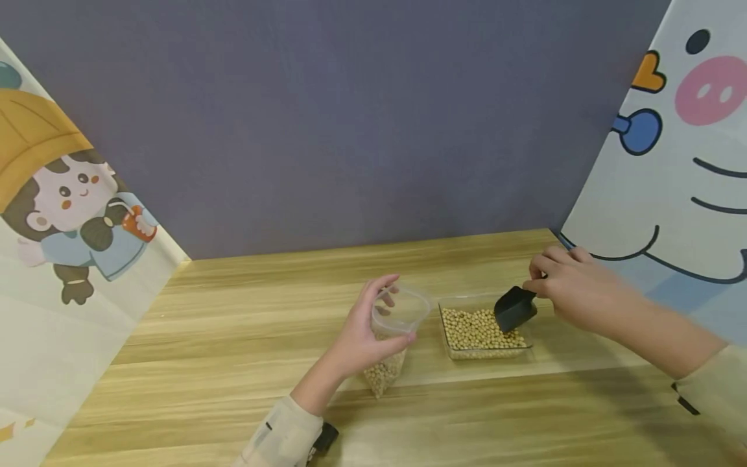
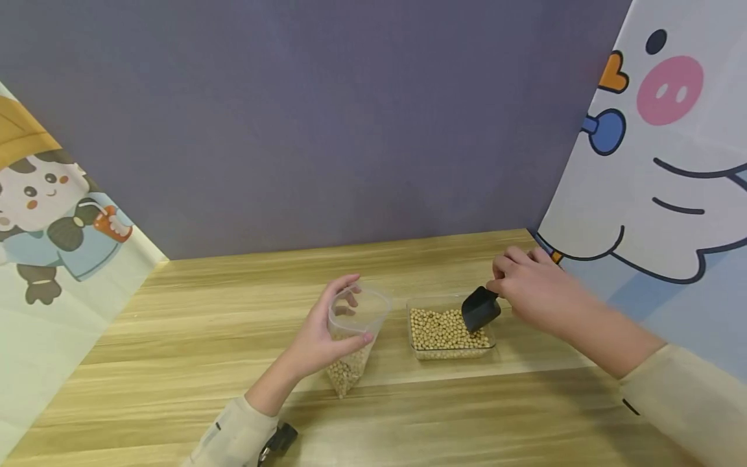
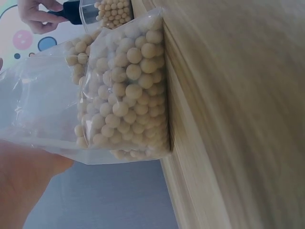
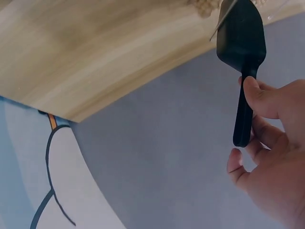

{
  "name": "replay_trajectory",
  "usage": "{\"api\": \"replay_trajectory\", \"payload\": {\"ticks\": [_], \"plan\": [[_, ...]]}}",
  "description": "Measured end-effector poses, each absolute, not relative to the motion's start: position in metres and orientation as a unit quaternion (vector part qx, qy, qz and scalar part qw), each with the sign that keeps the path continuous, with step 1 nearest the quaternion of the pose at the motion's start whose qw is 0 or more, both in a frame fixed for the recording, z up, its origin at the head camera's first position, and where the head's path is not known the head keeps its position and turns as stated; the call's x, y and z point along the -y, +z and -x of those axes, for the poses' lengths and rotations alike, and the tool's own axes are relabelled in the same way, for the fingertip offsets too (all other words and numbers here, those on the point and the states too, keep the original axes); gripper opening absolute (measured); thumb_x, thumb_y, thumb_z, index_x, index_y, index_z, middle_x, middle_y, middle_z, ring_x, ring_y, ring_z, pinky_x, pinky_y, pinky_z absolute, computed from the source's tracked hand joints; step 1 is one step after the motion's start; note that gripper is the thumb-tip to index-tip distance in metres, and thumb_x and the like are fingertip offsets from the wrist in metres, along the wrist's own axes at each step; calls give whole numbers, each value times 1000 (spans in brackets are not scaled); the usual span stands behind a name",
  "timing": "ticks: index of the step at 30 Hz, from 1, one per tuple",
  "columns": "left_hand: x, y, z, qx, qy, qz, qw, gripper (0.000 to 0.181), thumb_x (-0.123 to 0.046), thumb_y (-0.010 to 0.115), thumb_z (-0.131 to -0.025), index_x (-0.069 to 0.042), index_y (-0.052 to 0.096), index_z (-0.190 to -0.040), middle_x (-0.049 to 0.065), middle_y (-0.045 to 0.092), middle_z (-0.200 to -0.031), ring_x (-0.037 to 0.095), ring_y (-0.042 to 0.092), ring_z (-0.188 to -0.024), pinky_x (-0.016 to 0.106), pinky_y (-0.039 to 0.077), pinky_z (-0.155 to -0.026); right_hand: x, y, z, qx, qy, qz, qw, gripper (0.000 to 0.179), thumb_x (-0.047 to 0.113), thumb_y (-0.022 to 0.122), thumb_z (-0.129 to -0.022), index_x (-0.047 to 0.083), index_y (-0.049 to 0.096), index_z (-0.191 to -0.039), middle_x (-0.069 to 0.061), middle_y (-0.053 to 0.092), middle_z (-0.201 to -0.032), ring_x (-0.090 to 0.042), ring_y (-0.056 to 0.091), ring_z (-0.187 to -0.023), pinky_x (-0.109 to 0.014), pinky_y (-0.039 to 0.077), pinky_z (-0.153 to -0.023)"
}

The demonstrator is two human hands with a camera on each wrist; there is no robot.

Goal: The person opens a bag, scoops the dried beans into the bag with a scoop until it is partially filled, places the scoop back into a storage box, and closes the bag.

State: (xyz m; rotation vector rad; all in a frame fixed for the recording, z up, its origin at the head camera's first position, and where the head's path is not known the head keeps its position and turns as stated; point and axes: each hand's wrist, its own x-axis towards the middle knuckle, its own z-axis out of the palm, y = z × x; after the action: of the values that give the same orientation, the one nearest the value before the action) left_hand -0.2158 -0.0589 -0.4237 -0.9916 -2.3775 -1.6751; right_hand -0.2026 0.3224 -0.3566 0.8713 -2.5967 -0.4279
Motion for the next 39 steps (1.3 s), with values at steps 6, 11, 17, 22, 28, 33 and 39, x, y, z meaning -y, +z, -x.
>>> {"api": "replay_trajectory", "payload": {"ticks": [6,11,17,22,28,33,39], "plan": [[60,-423,215,778,-541,319,31,92,-19,88,-82,-17,39,-160,11,53,-144,23,53,-122,49,53,-106,-317,-366,202,923,-140,-313,178,39,2,94,-72,22,83,-104,-1,69,-104,-27,59,-100,-43,44,-71],[60,-421,215,778,-540,319,24,92,-20,88,-83,-18,38,-161,11,52,-145,23,52,-124,49,52,-107,-317,-377,204,931,-97,-308,171,34,9,94,-75,24,83,-103,3,69,-103,-23,61,-96,-34,42,-65],[60,-421,215,780,-534,325,27,91,-21,87,-83,-17,39,-160,11,53,-143,25,52,-122,49,52,-106,-321,-396,207,951,19,-287,110,28,10,91,-79,19,85,-105,6,72,-103,-18,64,-89,-27,48,-62],[61,-420,214,782,-532,323,26,92,-21,87,-82,-17,38,-161,11,53,-144,24,52,-122,47,52,-106,-321,-408,209,955,123,-267,50,25,14,87,-85,15,84,-109,7,71,-103,-15,67,-89,-27,56,-68],[61,-419,213,784,-535,315,15,94,-22,88,-82,-19,38,-161,16,51,-148,31,52,-126,48,51,-107,-310,-414,209,951,160,-262,37,24,15,86,-87,15,83,-110,7,72,-105,-15,68,-90,-27,54,-68],[60,-420,213,785,-536,312,11,94,-22,88,-82,-19,38,-161,10,51,-147,29,53,-126,54,51,-109,-299,-415,208,949,186,-254,22,24,15,84,-89,16,83,-113,6,73,-107,-15,68,-93,-27,54,-69],[59,-421,214,787,-532,313,9,93,-20,87,-82,-19,38,-161,10,50,-148,27,52,-127,51,51,-110,-299,-418,207,946,218,-238,18,24,14,83,-89,16,83,-114,7,72,-107,-12,67,-94,-25,54,-69]]}}
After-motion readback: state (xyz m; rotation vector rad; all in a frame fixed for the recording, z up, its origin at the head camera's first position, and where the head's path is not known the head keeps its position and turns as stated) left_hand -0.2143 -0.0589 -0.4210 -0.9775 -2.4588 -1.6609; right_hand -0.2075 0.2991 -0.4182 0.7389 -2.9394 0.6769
